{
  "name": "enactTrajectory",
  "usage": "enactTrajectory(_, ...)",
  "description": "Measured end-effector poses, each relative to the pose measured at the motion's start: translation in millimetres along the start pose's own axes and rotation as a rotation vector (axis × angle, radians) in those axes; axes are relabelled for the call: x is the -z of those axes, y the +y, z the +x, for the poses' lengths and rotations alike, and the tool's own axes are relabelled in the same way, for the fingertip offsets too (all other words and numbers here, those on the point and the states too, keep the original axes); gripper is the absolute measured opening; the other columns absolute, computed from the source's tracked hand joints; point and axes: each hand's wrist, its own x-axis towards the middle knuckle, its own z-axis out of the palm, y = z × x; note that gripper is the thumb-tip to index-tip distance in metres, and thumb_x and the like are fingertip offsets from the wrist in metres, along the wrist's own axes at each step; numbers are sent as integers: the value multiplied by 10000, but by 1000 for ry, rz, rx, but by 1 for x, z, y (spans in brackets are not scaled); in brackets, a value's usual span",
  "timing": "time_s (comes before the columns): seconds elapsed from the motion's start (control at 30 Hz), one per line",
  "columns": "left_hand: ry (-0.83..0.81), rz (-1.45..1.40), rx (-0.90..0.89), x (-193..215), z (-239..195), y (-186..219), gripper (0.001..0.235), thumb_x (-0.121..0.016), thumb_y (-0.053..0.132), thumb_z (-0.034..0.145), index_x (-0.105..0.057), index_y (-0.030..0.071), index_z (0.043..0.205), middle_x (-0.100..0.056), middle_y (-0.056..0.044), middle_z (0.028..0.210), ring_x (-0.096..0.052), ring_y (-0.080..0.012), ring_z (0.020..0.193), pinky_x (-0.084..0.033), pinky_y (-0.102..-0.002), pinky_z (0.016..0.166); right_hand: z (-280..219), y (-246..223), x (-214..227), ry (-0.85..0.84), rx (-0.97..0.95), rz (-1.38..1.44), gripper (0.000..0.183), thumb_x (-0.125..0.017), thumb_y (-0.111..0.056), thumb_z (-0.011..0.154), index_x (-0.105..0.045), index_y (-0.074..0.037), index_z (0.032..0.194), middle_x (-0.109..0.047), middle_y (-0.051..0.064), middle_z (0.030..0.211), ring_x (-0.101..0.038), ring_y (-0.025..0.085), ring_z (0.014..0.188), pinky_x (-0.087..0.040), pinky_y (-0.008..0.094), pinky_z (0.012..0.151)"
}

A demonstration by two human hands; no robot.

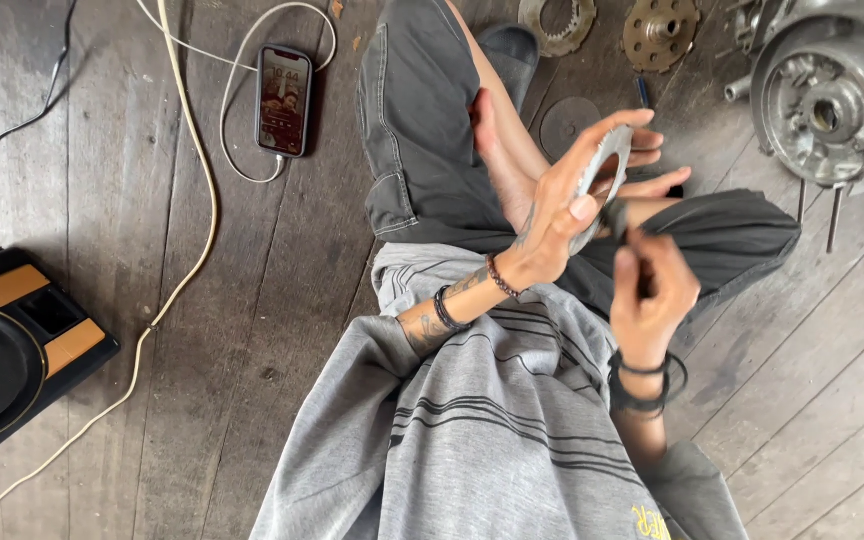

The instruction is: Sanding and scraping a circular metal engine component by hand to clean or smooth its surface.

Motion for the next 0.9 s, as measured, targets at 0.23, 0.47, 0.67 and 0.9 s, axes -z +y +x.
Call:
enactTrajectory(0.23,-57,-64,43,-6,-5,10,844,-528,681,1008,-344,86,1576,-512,-134,1452,-593,-454,1420,-493,-504,1289,0,12,4,-17,-51,-3,300,-555,-206,1140,-700,52,1094,-648,151,919,-568,252,750,-398,364,673)
enactTrajectory(0.47,-37,-5,10,0,-1,15,897,-529,727,973,-384,86,1583,-542,-108,1526,-511,-349,1507,-433,-529,1344,-8,13,0,-6,-11,85,196,-590,-123,1084,-676,50,1055,-699,180,989,-586,246,740,-429,350,670)
enactTrajectory(0.67,-48,-43,17,-7,-2,19,980,-571,742,938,-359,45,1594,-490,-195,1558,-490,-365,1536,-451,-610,1341,-12,8,-4,63,-29,97,185,-593,-118,1096,-651,56,1077,-706,178,1024,-488,163,630,-366,299,575)
enactTrajectory(0.9,-104,127,68,-11,-11,27,1001,-425,854,934,-365,110,1602,-557,-160,1532,-520,-257,1518,-497,-459,1320,8,17,4,130,-22,52,355,-536,-250,1157,-637,88,1120,-693,180,970,-490,161,588,-363,308,561)
